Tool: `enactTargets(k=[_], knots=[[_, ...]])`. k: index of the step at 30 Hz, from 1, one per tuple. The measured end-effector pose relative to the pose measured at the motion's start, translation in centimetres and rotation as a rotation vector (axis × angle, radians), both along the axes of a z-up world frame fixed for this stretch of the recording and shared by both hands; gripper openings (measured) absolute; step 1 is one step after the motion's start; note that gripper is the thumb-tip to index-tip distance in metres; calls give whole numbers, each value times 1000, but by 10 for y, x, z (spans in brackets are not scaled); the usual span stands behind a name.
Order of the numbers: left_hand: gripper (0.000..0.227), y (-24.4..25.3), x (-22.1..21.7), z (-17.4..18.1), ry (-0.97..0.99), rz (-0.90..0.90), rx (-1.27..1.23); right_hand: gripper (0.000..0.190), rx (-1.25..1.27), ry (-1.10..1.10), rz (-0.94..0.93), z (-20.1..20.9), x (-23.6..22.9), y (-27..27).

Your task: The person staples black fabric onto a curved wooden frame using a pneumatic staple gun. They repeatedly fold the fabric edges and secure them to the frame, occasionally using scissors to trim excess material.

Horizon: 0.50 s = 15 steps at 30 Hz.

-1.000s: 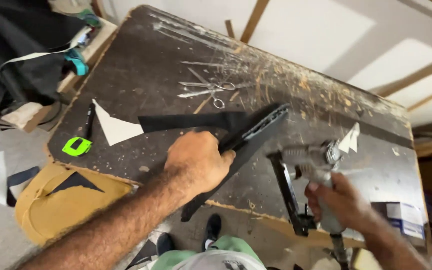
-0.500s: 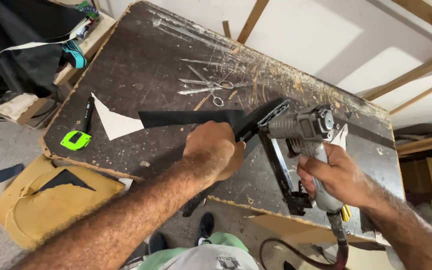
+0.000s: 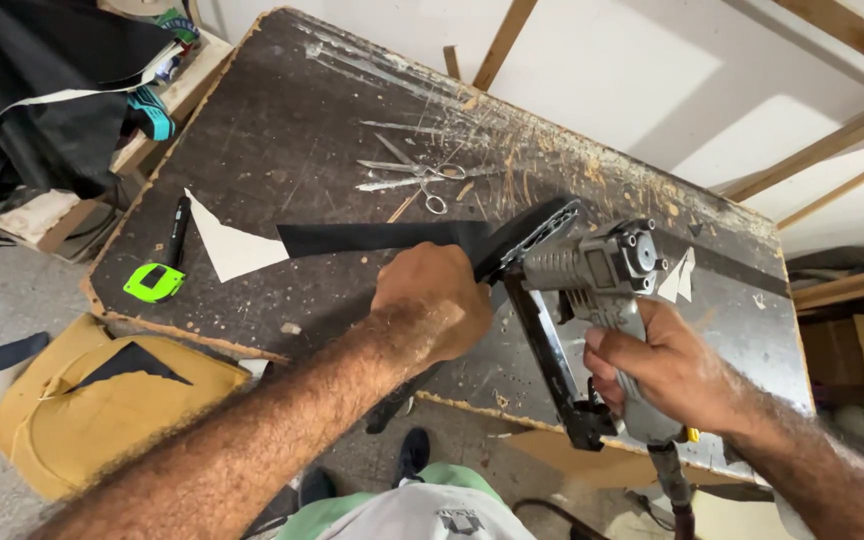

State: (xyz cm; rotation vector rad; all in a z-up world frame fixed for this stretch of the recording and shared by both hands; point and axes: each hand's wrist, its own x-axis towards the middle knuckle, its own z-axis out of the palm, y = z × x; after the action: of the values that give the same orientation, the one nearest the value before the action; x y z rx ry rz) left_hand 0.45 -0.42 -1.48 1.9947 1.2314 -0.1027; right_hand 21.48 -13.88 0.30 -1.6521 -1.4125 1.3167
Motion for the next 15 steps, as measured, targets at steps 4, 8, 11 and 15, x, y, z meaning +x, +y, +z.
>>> enactTargets(k=[4,8,11,15], knots=[[40,-2,-1,3,-5,8,-13,31,-48,96,-85,-4,-5,-7],[34,0,-4,7,8,-18,22,28,-69,70,-60,-4,-3,-7],[28,-1,-14,17,-45,-18,-86,28,-101,33,-92,-5,-10,-13],[101,-11,-45,17,-405,-150,-284,37,-14,-98,-5,-13,-1,-11]])
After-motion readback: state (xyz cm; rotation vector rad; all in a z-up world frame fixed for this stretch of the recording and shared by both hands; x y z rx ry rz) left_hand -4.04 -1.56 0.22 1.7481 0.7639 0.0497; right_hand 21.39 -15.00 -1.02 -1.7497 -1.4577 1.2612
